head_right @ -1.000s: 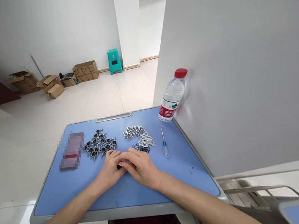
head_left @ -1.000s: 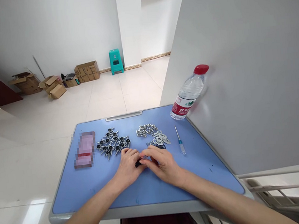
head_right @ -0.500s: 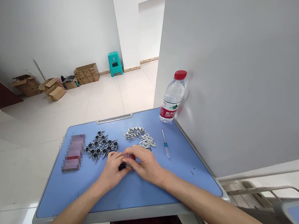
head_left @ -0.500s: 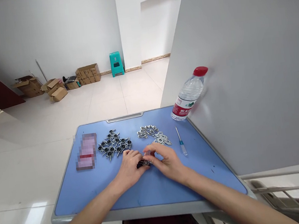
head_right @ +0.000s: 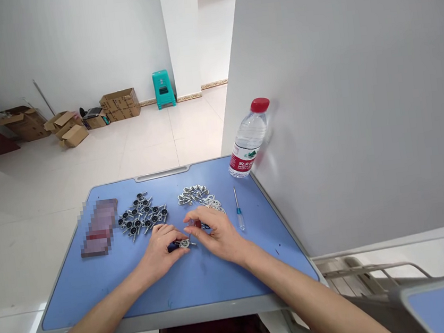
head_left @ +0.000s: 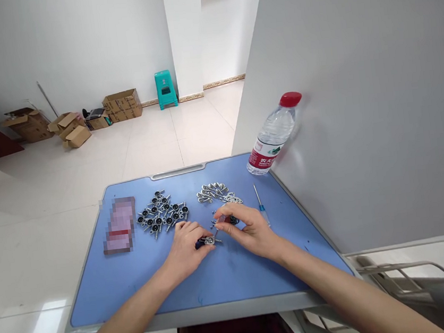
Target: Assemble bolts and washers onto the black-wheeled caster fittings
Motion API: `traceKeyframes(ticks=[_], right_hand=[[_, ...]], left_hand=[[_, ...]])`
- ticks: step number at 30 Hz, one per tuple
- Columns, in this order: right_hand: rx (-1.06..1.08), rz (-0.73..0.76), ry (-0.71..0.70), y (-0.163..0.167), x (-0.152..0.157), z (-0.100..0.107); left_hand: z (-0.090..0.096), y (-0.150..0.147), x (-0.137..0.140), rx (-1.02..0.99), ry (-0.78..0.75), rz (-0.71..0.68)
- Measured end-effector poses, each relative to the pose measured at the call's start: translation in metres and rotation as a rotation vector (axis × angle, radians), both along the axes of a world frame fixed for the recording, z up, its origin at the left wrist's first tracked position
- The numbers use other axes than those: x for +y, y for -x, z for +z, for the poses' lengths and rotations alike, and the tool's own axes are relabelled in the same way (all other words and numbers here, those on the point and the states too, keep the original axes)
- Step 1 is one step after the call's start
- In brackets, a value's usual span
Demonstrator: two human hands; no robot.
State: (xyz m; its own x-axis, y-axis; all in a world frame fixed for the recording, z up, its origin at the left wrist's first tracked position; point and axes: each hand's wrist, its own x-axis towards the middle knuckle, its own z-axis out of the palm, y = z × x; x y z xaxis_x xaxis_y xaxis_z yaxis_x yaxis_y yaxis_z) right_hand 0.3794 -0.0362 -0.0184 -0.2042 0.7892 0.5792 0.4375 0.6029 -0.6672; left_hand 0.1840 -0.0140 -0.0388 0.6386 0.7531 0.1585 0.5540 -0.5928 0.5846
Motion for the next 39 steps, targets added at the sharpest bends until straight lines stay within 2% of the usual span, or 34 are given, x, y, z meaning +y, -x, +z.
traceKeyframes(ticks=[9, 17, 32, 36, 39], right_hand=[[-0.033, 0.006, -0.028, 0.0, 0.001, -0.001], [-0.063, 0.139, -0.025, -0.005, 0.001, 0.006], [-0.068, -0.035, -0.064, 0.012, -0.005, 0.001], [0.036, -0.037, -0.072, 0.01, -0.004, 0.002], [0.196, -0.109, -0.089, 0.004, -0.002, 0.003]], left_hand=[[0.0, 0.0, -0.001, -0.006, 0.002, 0.004], [-0.001, -0.001, -0.001, 0.006, -0.005, 0.011], [-0.006, -0.002, -0.003, 0.032, -0.13, 0.035], [-0.003, -0.001, -0.005, 0.034, -0.126, 0.014], [0.006, 0.004, -0.003, -0.033, -0.108, 0.044]])
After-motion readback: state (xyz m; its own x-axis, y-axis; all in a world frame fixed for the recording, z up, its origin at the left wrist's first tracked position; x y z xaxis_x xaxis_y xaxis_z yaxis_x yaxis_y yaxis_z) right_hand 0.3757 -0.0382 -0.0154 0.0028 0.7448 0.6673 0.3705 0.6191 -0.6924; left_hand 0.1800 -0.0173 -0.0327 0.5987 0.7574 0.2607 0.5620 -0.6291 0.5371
